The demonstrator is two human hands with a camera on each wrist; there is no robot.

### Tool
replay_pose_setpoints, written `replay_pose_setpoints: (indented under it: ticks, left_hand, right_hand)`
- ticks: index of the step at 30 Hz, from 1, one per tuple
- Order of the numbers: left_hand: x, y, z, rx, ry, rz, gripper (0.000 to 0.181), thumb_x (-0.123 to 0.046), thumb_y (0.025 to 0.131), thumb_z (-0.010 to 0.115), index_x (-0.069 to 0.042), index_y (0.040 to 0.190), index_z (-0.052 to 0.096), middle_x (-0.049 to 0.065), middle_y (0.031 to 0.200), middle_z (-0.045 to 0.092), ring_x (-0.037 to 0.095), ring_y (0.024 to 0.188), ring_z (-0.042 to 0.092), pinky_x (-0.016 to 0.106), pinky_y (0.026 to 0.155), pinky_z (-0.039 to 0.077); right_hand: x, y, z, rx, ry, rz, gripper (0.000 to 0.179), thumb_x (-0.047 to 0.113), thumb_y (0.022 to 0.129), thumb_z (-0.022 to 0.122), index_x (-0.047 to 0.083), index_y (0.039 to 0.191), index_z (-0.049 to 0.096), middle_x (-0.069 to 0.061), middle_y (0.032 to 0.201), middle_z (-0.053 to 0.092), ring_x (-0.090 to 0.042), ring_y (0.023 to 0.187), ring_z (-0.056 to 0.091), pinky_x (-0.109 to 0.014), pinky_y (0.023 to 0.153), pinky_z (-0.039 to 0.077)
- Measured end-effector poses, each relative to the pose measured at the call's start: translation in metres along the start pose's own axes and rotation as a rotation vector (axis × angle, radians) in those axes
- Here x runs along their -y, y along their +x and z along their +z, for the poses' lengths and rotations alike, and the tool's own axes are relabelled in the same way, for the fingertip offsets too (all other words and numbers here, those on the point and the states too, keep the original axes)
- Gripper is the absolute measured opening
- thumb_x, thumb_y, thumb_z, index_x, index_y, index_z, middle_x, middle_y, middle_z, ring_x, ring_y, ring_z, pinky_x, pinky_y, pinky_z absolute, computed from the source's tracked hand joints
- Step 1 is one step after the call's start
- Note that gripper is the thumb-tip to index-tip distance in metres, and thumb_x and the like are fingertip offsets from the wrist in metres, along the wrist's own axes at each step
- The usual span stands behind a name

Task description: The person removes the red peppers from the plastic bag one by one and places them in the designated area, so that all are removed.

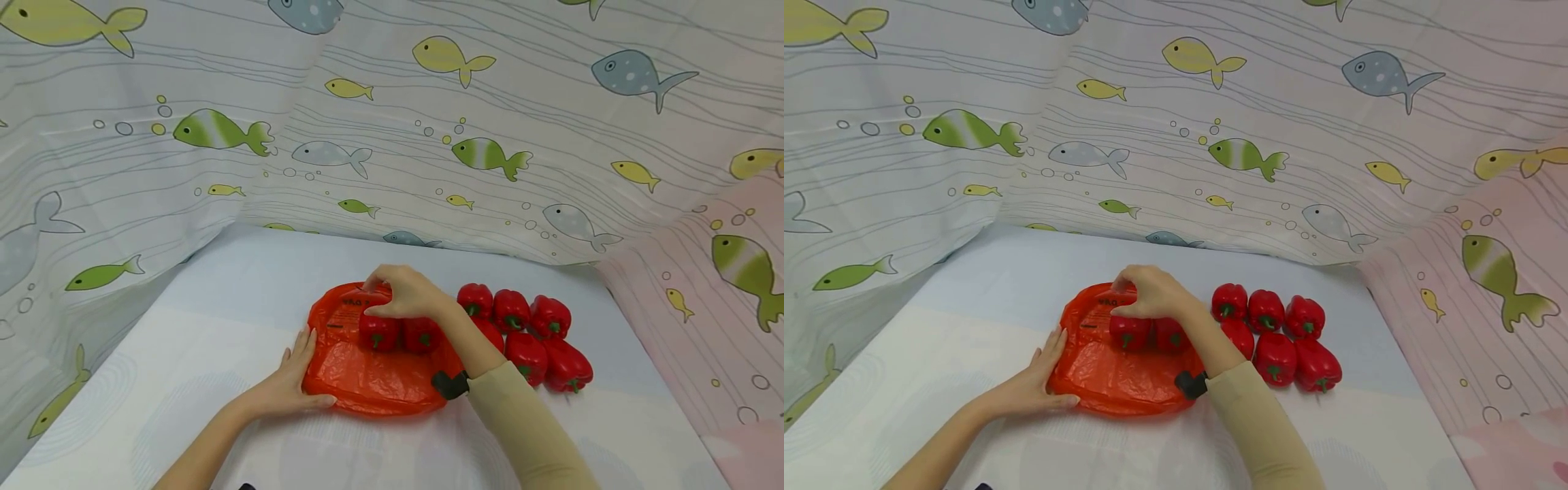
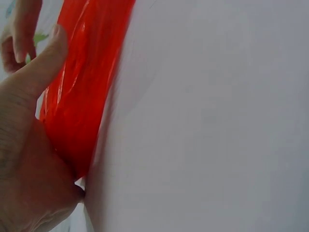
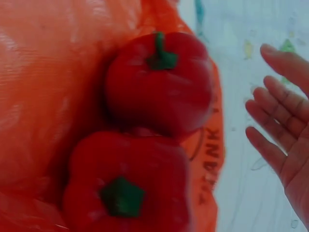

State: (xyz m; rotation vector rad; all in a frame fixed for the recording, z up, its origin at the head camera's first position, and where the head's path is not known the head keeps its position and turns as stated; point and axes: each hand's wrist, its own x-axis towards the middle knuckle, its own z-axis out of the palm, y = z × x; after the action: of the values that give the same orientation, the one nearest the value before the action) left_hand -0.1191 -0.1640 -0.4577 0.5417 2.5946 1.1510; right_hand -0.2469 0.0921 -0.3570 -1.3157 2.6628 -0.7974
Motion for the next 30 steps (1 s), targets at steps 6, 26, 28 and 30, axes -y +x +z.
replay_pose_setpoints:
  ticks: [6,26,28,30]
  left_hand:
    - [0.000,0.000,0.000,0.002,0.003,0.001,0.123,-0.047,0.077,0.077,0.008,0.149,-0.006,0.027,0.155,-0.016,0.044,0.142,-0.012,0.062,0.110,-0.008]
    - [0.001,0.001,0.002,-0.001,0.017,0.022,0.122,-0.047,0.077,0.076,0.008,0.149,-0.005,0.026,0.155,-0.016,0.043,0.142,-0.012,0.063,0.110,-0.008]
    - [0.001,0.001,0.002,-0.003,0.017,0.021,0.122,-0.048,0.077,0.076,0.008,0.149,-0.005,0.027,0.155,-0.016,0.043,0.143,-0.012,0.063,0.110,-0.008]
    - [0.001,0.001,0.001,-0.007,0.018,0.020,0.122,-0.048,0.077,0.076,0.008,0.149,-0.005,0.027,0.155,-0.016,0.043,0.143,-0.012,0.063,0.110,-0.008]
  right_hand:
    - [-0.007,0.004,0.019,0.080,-0.175,0.099,0.047,0.046,0.082,0.073,0.013,0.116,0.067,0.005,0.107,0.065,-0.013,0.096,0.060,-0.031,0.084,0.052]
    - [-0.003,0.004,0.048,0.227,-0.203,0.215,0.080,0.068,0.078,0.063,0.013,0.135,0.055,0.001,0.133,0.057,-0.017,0.120,0.053,-0.039,0.100,0.045]
    - [0.002,0.003,0.048,0.247,-0.221,0.221,0.083,0.068,0.078,0.063,0.013,0.138,0.052,0.000,0.138,0.054,-0.018,0.125,0.050,-0.041,0.103,0.042]
    - [0.005,0.002,0.048,0.264,-0.237,0.227,0.085,0.069,0.077,0.063,0.014,0.140,0.049,0.000,0.141,0.051,-0.018,0.129,0.047,-0.043,0.104,0.041]
